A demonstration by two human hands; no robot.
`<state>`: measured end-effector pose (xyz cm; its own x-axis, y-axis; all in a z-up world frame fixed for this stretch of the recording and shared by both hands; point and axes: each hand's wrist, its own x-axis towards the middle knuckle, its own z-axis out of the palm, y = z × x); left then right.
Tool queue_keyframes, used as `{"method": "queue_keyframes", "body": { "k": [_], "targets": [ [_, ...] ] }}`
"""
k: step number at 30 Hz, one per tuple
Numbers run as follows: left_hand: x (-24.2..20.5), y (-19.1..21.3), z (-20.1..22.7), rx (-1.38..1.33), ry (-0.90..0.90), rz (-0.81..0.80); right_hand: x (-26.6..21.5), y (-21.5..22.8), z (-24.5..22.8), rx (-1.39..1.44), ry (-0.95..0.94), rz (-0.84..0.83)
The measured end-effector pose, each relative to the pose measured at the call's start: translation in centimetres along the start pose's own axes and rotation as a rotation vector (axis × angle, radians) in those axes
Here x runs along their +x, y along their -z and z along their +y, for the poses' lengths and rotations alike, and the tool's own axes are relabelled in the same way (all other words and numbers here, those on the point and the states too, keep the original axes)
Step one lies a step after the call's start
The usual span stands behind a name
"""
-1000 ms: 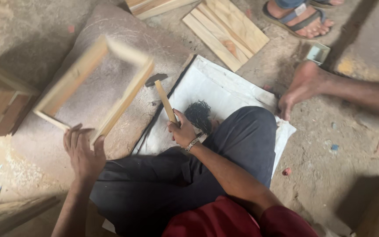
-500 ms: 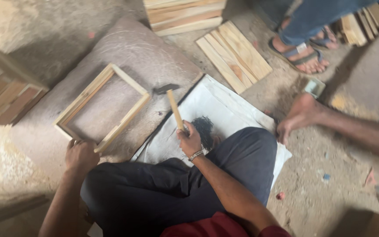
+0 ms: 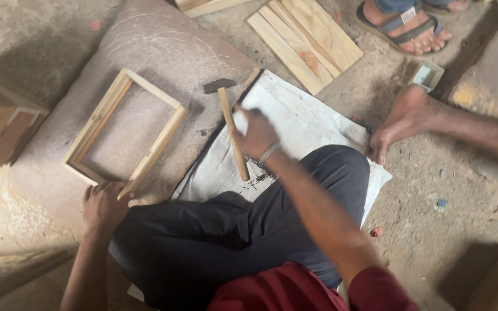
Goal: The person assembles a wooden box by nailing thin planks together using a hammer and nails. They repeatedly position the planks, insert nails, and hammer them into place to form a rectangular frame.
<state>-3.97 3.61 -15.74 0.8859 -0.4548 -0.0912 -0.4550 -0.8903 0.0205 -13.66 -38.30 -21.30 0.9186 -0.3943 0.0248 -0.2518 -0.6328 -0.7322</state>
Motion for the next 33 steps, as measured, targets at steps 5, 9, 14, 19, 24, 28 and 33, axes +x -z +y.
{"method": "queue_keyframes", "body": {
  "k": [5, 9, 14, 19, 24, 28, 33],
  "targets": [
    [-3.5, 0.3, 1.9, -0.098, -0.002, 0.258, 8.7, 9.2, 7.3, -0.328, -0.049, -0.003],
    [-6.3, 0.4, 5.0, -0.086, 0.035, 0.353, 12.1, 12.9, 15.2, -0.35, -0.254, -0.045],
    [-6.6, -0.2, 14.0, -0.399, -0.112, 0.375, 15.3, 13.6, 23.2, -0.39, -0.424, 0.036],
    [2.5, -3.5, 28.1, -1.004, -0.397, -0.01, 18.3, 15.2, 23.8, -0.31, -0.458, 0.0],
    [16.5, -8.1, 39.7, -1.338, 0.046, -0.417, 20.2, 15.9, 23.3, -0.263, -0.527, -0.114],
    [23.8, -11.7, 43.7, -1.474, 0.371, -0.507, 20.7, 16.6, 25.4, -0.258, -0.464, -0.086],
    [25.1, -15.3, 44.3, -1.501, 0.458, -0.398, 19.3, 18.3, 27.5, -0.024, -0.539, -0.247]
  ]
}}
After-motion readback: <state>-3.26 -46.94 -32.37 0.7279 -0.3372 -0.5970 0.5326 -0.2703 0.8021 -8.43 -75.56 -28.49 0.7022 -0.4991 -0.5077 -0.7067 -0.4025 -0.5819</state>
